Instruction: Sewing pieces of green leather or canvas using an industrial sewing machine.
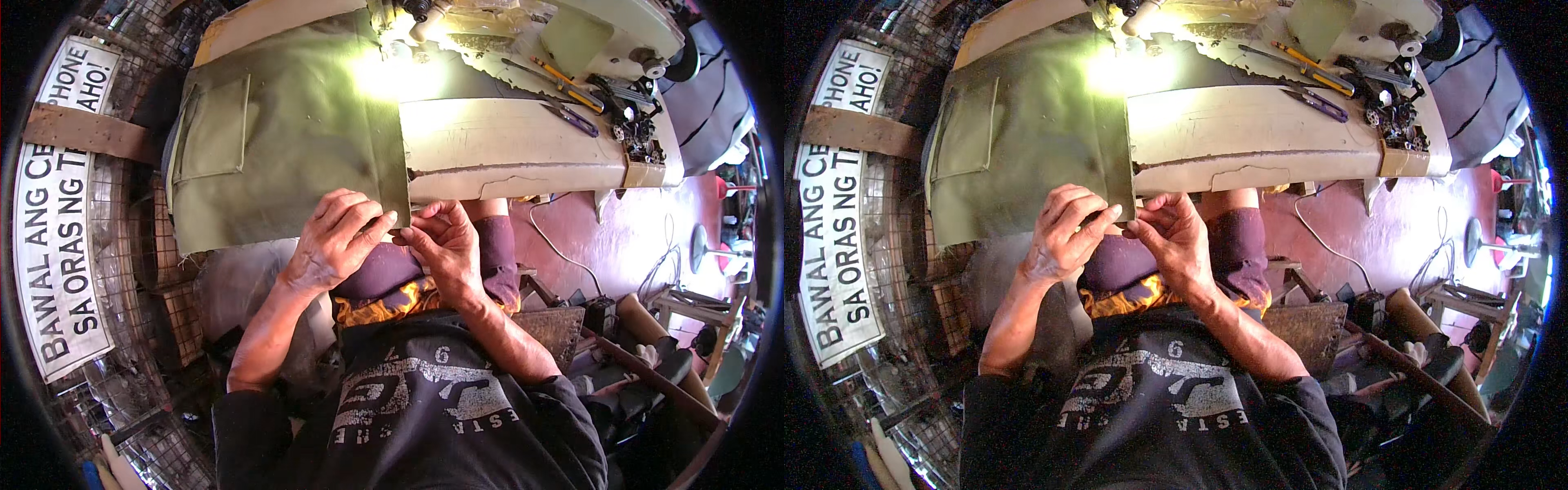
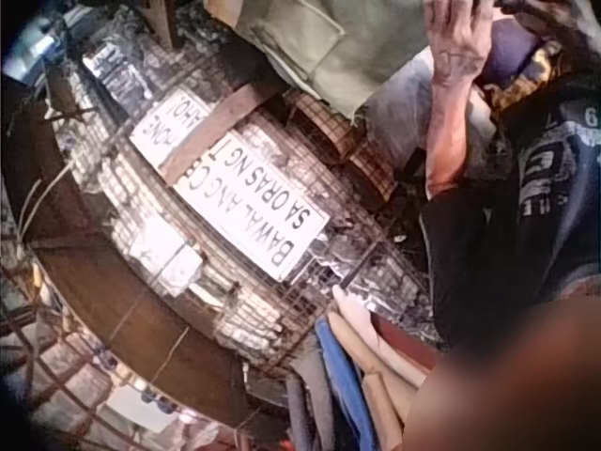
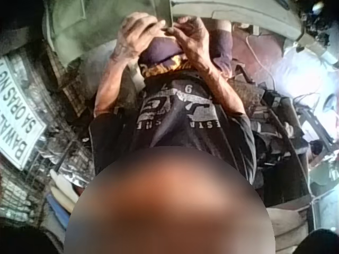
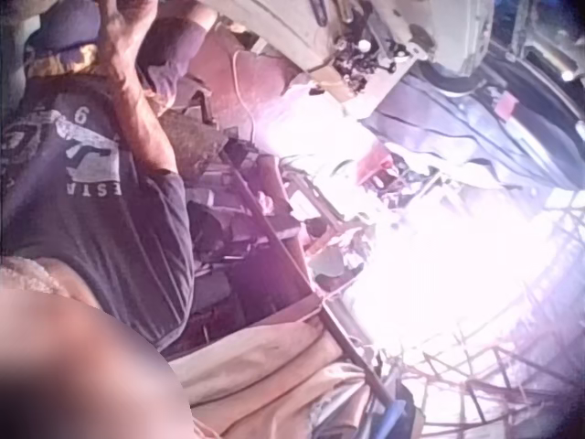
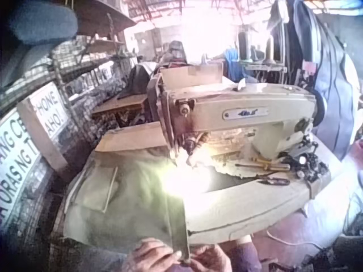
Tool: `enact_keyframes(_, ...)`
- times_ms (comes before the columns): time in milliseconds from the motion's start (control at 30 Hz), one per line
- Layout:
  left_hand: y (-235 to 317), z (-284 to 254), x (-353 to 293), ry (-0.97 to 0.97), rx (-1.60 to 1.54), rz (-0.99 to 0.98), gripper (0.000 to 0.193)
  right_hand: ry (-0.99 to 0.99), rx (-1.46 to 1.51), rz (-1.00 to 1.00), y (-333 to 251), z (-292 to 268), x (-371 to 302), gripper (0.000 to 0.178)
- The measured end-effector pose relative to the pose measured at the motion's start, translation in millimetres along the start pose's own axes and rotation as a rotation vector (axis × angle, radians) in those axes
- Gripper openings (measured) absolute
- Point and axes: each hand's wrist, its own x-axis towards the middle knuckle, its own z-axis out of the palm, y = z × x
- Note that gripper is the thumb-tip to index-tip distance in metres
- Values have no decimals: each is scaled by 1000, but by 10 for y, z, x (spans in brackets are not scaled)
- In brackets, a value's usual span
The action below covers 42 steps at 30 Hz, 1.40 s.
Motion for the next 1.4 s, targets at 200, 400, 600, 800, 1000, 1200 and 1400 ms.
enact_keyframes(200,14,10,12,-11,-13,3,39,-14,-61,49,-38,-37,20,31)
enact_keyframes(400,17,30,4,-15,-7,-4,40,-52,-126,82,-90,-85,50,34)
enact_keyframes(600,9,26,-17,12,52,45,37,-87,-273,79,-196,-106,6,39)
enact_keyframes(800,13,14,-38,28,39,41,31,-226,-1189,-716,-374,-94,110,45)
enact_keyframes(1000,65,36,-34,98,154,-114,36,-443,-1610,-1057,-622,-23,231,45)
enact_keyframes(1200,-16,-153,-15,5,331,-161,39,-534,-1521,-1220,-715,45,260,38)
enact_keyframes(1400,-27,-341,47,-197,221,-78,37,-520,-1447,-1159,-443,-29,306,40)
